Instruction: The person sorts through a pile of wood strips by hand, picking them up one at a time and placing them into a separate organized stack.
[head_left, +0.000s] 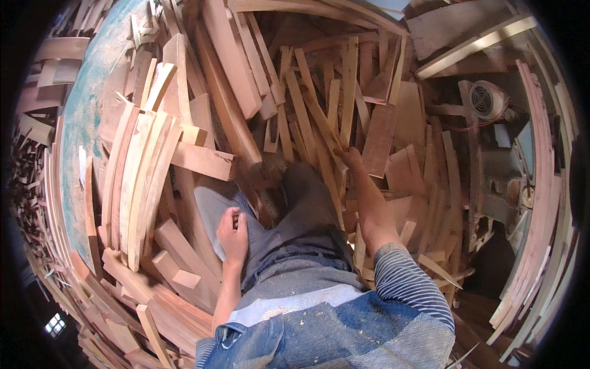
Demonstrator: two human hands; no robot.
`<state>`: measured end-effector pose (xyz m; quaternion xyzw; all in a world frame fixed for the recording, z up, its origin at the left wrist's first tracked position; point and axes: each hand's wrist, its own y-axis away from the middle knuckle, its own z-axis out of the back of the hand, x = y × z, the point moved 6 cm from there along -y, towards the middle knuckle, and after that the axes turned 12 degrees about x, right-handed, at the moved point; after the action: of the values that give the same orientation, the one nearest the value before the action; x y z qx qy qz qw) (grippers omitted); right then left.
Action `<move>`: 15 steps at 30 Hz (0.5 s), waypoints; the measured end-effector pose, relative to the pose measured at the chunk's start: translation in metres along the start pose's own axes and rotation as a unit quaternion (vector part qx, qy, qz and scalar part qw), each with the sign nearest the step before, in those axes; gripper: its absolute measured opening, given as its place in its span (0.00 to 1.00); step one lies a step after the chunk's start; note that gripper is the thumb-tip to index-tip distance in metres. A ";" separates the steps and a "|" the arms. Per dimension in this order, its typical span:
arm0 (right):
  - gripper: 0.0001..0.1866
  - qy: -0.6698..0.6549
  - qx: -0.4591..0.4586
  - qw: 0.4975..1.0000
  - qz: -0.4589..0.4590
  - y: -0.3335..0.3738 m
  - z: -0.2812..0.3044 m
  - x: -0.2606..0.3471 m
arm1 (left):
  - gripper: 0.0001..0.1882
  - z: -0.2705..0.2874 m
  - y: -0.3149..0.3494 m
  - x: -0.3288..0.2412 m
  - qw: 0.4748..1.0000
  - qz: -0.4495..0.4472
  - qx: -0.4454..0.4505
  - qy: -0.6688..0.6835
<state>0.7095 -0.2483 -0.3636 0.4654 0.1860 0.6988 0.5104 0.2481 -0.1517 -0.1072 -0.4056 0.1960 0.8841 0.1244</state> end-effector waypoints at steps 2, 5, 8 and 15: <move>0.39 0.027 -0.001 1.000 0.004 0.017 -0.013 0.018 | 0.09 0.000 0.002 0.003 1.000 0.017 -0.006 -0.014; 0.36 0.078 -0.034 0.996 0.029 0.021 -0.015 0.011 | 0.08 -0.004 0.000 -0.001 0.999 0.027 -0.003 -0.018; 0.33 0.149 -0.011 0.986 0.078 0.011 -0.017 0.006 | 0.08 -0.006 -0.007 -0.006 1.000 0.017 0.000 -0.015; 0.23 0.098 -0.061 0.976 0.183 0.041 0.038 -0.035 | 0.09 -0.007 -0.010 -0.007 1.000 -0.018 -0.010 -0.014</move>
<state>0.7212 -0.3049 -0.3306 0.3890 0.1036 0.8326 0.3804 0.2609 -0.1464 -0.1084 -0.3976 0.1781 0.8893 0.1389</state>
